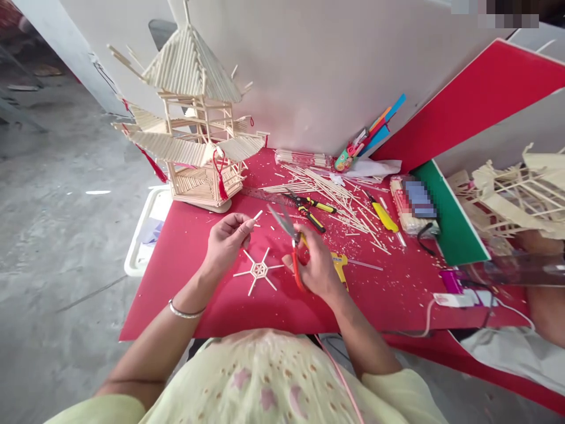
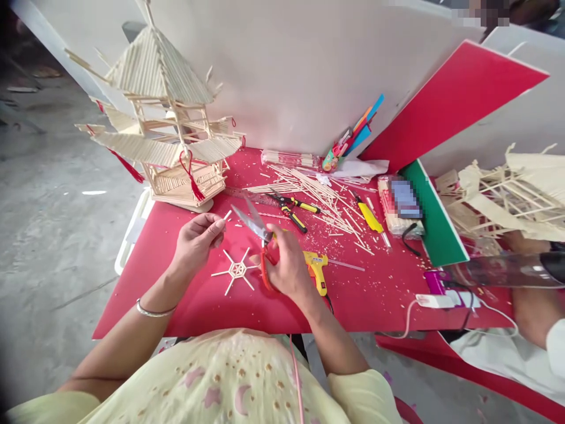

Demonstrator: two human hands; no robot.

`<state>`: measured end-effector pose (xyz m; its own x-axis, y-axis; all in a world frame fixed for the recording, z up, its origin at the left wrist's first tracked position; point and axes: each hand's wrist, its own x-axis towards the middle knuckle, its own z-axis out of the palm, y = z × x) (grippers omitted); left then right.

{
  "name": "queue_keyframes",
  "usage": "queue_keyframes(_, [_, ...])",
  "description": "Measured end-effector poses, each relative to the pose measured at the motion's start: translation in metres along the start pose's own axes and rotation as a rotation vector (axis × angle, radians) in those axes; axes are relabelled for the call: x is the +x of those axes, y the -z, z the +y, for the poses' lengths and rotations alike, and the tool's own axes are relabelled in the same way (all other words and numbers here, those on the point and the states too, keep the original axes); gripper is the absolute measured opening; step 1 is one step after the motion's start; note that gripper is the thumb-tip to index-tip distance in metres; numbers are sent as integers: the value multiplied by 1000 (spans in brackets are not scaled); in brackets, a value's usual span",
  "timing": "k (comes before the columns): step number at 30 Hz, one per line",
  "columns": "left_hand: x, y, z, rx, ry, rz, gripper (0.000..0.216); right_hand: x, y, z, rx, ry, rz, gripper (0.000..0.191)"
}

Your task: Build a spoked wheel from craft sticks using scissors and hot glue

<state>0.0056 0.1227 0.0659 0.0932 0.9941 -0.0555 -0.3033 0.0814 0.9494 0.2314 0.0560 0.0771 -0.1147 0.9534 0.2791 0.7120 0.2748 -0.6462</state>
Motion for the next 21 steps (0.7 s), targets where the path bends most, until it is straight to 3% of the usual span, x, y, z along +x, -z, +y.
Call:
queue_keyframes(7, [-7, -9, -7, 85, -58, -50, 29, -10, -15, -16, -88, 8, -146, 58])
queue_keyframes(21, [-13, -8, -3, 312, -124, -70, 31, -12, -9, -24, -21, -23, -169, 54])
